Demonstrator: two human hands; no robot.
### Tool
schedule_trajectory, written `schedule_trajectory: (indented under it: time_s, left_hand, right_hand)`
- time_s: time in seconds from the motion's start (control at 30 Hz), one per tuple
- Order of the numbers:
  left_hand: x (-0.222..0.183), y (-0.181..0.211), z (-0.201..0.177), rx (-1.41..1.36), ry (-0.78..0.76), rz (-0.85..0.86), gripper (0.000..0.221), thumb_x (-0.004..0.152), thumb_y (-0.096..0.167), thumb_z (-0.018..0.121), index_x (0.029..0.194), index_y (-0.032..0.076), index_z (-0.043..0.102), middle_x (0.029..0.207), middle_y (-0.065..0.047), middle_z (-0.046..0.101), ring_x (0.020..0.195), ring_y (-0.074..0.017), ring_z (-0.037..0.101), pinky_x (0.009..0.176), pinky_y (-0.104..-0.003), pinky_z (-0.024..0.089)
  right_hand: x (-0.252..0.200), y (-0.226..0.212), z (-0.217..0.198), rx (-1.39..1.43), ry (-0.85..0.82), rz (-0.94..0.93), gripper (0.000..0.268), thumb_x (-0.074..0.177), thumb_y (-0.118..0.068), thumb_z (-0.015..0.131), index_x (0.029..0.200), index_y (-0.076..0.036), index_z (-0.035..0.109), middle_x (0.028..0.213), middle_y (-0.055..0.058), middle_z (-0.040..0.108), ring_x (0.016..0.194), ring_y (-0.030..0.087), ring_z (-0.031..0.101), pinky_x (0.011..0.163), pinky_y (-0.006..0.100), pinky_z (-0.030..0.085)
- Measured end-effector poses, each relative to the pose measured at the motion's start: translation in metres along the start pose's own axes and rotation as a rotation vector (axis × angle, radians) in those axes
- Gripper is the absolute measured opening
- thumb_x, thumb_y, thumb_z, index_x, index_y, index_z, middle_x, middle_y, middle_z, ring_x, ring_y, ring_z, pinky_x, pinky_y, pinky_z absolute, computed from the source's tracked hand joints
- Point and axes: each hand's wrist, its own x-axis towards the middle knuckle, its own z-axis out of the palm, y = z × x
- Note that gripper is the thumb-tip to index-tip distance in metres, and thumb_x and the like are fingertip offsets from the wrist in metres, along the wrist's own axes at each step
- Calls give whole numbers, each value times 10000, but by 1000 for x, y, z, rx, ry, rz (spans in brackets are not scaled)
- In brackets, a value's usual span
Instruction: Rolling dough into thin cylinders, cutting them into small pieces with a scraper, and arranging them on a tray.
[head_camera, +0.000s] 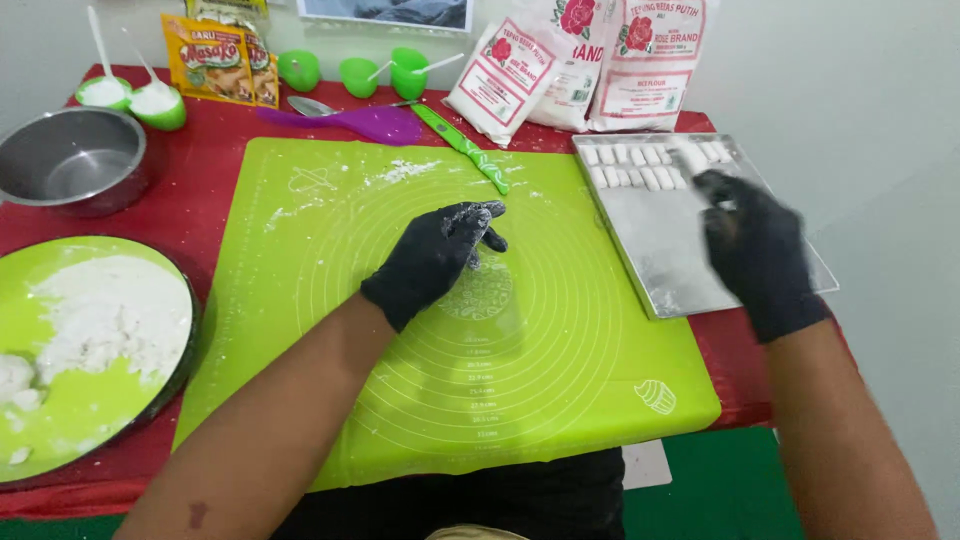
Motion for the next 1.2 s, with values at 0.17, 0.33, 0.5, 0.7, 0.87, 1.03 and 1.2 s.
schedule_trajectory:
  time_s: [0.17, 0.33, 0.5, 0.7, 0.87, 1.03, 1.2]
  left_hand:
    - [0, 8, -1, 83, -13, -75, 413, 995, 383, 473, 1246, 208, 750, 878, 28, 822, 597, -99, 616, 710, -269, 546]
    - [-1, 5, -1, 99, -21, -38, 408, 1007, 375, 473, 1253, 196, 745, 887, 30, 817, 610, -98, 610, 715, -274, 543]
    - [0, 3, 0, 60, -11, -17, 370, 1020, 333, 490, 1233, 179, 750, 871, 3, 815, 600, -95, 588, 670, -250, 539]
    - [-3, 8, -3, 63, -23, -11, 385, 1025, 338, 473, 1236, 176, 752, 885, 10, 810, 624, -112, 611, 690, -272, 543]
    - [-1, 4, -2, 59, -28, -11, 374, 1017, 334, 493, 1246, 179, 744, 883, 3, 817, 614, -98, 600, 686, -255, 547]
    - [-4, 13, -4, 102, -23, -1, 403, 1013, 366, 465, 1231, 185, 751, 888, 29, 811, 623, -104, 617, 722, -270, 554]
    - [-3, 11, -3, 117, -11, -36, 406, 1011, 376, 459, 1209, 196, 765, 885, 22, 816, 631, -110, 623, 735, -280, 557]
  right_hand:
    - [-25, 101, -17, -363, -27, 96, 502, 929, -65, 589, 1403, -46, 753, 1111, 270, 753, 933, 469, 703, 854, 531, 553]
    - [-31, 148, -16, -517, -187, 153, 570, 884, -117, 562, 1425, -137, 740, 1024, 247, 754, 891, 483, 698, 791, 545, 554]
    - [-31, 162, 1, -463, -266, 225, 626, 914, -141, 548, 1519, -225, 679, 981, 258, 727, 862, 504, 697, 733, 574, 575]
    - [-16, 148, 5, -518, -402, 281, 837, 866, -95, 499, 1667, -339, 490, 866, 318, 689, 770, 553, 705, 719, 580, 593]
    - [-15, 161, 10, -367, -444, 445, 742, 850, -77, 507, 1568, -250, 580, 983, 362, 652, 885, 592, 679, 822, 606, 550]
    - [-1, 136, 0, -368, -533, 540, 806, 847, -75, 491, 1618, -311, 475, 1032, 390, 622, 950, 631, 654, 819, 641, 533]
    - [9, 123, -2, -377, -611, 555, 844, 830, -47, 446, 1626, -324, 413, 1063, 396, 628, 964, 627, 656, 876, 638, 531]
